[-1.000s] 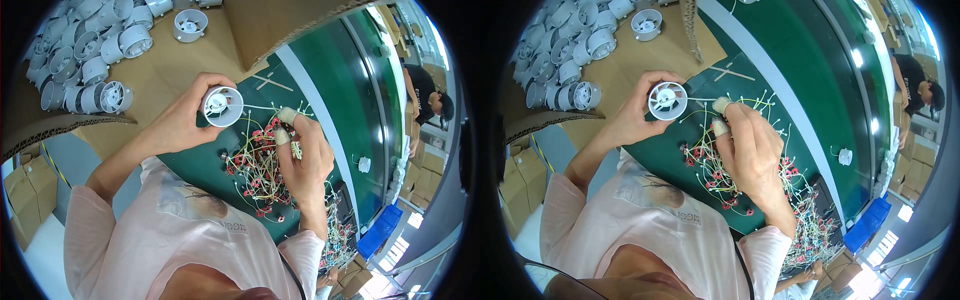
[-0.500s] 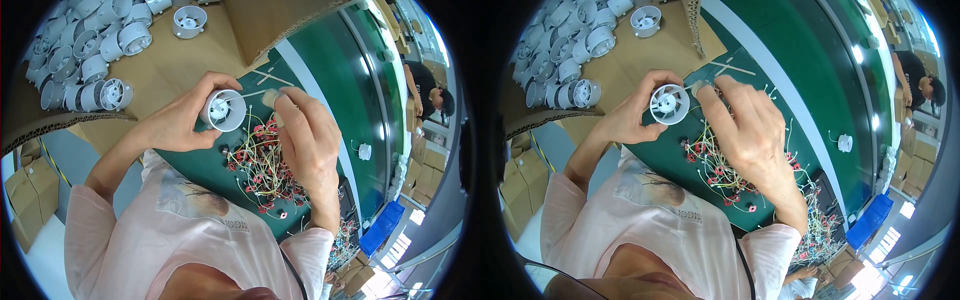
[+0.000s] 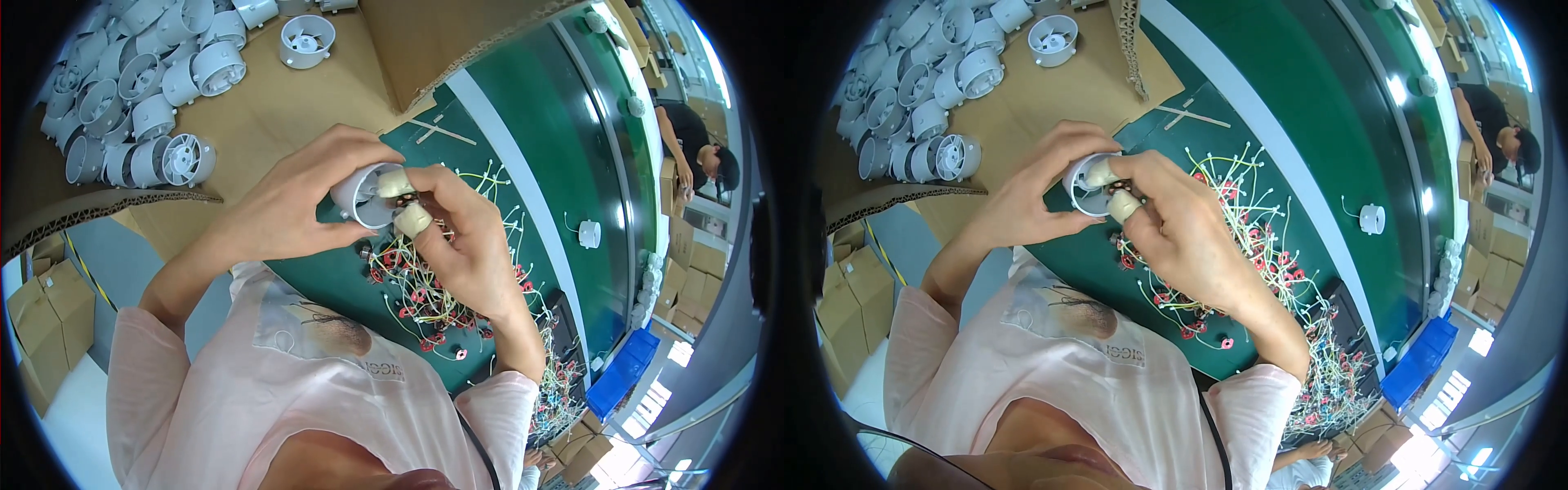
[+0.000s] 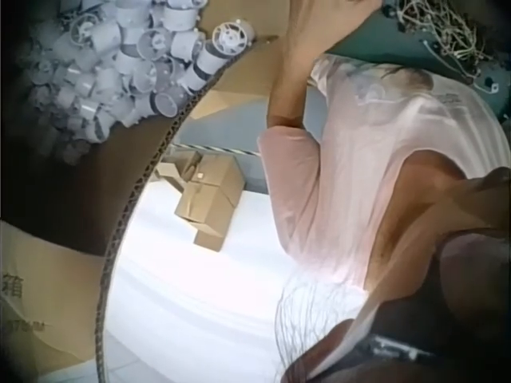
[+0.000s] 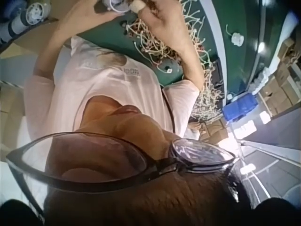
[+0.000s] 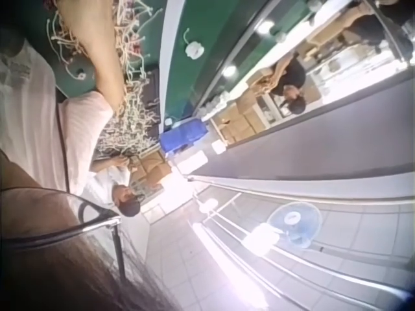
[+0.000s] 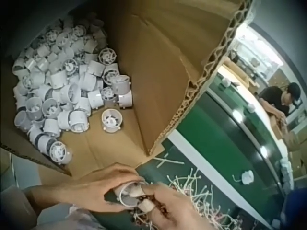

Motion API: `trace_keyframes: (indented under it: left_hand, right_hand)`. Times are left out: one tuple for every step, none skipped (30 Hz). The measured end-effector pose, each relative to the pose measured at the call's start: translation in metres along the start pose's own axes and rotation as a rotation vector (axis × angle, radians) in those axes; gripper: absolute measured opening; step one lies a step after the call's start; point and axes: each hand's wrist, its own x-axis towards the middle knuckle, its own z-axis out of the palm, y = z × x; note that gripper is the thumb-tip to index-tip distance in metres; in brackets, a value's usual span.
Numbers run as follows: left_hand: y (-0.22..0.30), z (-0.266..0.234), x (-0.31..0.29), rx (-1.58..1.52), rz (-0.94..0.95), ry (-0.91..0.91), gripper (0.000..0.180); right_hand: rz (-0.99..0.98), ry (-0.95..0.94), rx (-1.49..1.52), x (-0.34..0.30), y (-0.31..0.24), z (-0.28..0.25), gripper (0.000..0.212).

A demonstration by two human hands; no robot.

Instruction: The person is assembling electrical components by inserting colored wires and internal parts into white plastic housings at a factory workbench.

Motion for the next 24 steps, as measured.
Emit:
trace_keyframes:
  left_hand:
    - [0.001,0.000,0.000,0.066,0.024,0.036,0.060]
    - [0.002,0.001,-0.002,0.067,0.025,0.040,0.060]
    - [0.003,0.001,-0.002,0.089,0.020,0.051,0.061]
    - [0.004,0.002,-0.003,0.111,0.015,0.062,0.061]
    - [0.004,0.002,-0.004,0.132,0.011,0.073,0.061]
    - [0.005,0.001,-0.004,0.133,0.012,0.076,0.061]
    - [0.006,0.001,-0.004,0.120,0.010,0.077,0.062]
    - [0.007,0.000,-0.003,0.107,0.007,0.078,0.062]
    - [0.007,0.000,-0.003,0.094,0.004,0.080,0.063]
    - [0.007,0.001,-0.003,0.096,0.005,0.083,0.063]
    - [0.007,0.001,-0.004,0.101,0.009,0.088,0.063]
    - [0.007,0.002,-0.004,0.105,0.015,0.090,0.062]
    - [0.007,0.003,-0.003,0.110,0.020,0.093,0.062]
    - [0.007,0.003,-0.002,0.110,0.022,0.093,0.062]
    - [0.006,0.003,-0.001,0.154,0.046,0.101,0.063]
    - [0.006,0.003,0.000,0.197,0.070,0.107,0.063]
    - [0.006,0.003,0.000,0.240,0.094,0.113,0.064]
    - [0.005,0.004,0.001,0.241,0.094,0.111,0.064]
    - [0.005,0.005,0.001,0.240,0.101,0.106,0.064]
    - [0.005,0.007,0.001,0.240,0.109,0.099,0.063]
    - [0.005,0.008,0.001,0.239,0.117,0.093,0.063]
    - [0.005,0.009,0.001,0.238,0.118,0.091,0.063]
    - [0.006,0.009,0.000,0.208,0.083,0.096,0.062]
    - [0.007,0.009,0.000,0.178,0.049,0.102,0.061]
  right_hand:
    - [0.070,0.006,0.057,-0.002,0.003,0.000,0.030]
    - [0.139,0.009,0.116,-0.003,0.005,0.002,0.030]
    - [0.209,0.012,0.175,-0.004,0.006,0.002,0.030]
    - [0.206,0.010,0.173,-0.004,0.005,0.002,0.030]
    - [0.117,0.025,0.074,-0.004,0.003,0.002,0.031]
    - [0.027,0.041,-0.025,-0.004,0.002,0.001,0.031]
    - [-0.062,0.057,-0.124,-0.005,0.001,0.001,0.032]
    - [-0.065,0.056,-0.125,-0.006,0.000,0.001,0.032]
    - [0.045,0.066,-0.053,-0.008,-0.001,0.002,0.032]
    - [0.154,0.075,0.019,-0.009,-0.002,0.003,0.032]
    - [0.263,0.083,0.093,-0.009,-0.003,0.004,0.031]
    - [0.262,0.084,0.091,-0.010,0.000,0.005,0.031]
    - [0.136,0.110,-0.034,-0.011,0.006,0.006,0.031]
    - [0.011,0.135,-0.159,-0.012,0.013,0.008,0.032]
    - [-0.115,0.160,-0.283,-0.011,0.016,0.009,0.032]
    - [-0.116,0.161,-0.283,-0.010,0.017,0.010,0.032]
    - [-0.164,0.195,-0.317,-0.009,0.018,0.012,0.033]
    - [-0.212,0.230,-0.351,-0.008,0.018,0.013,0.034]
    - [-0.259,0.265,-0.385,-0.007,0.019,0.015,0.035]
    - [-0.257,0.267,-0.385,-0.005,0.021,0.017,0.035]
    - [-0.299,0.270,-0.412,-0.003,0.023,0.019,0.035]
    - [-0.340,0.272,-0.438,-0.001,0.026,0.020,0.034]
    - [-0.381,0.275,-0.466,0.000,0.028,0.020,0.034]
    - [-0.379,0.276,-0.466,0.000,0.028,0.020,0.034]
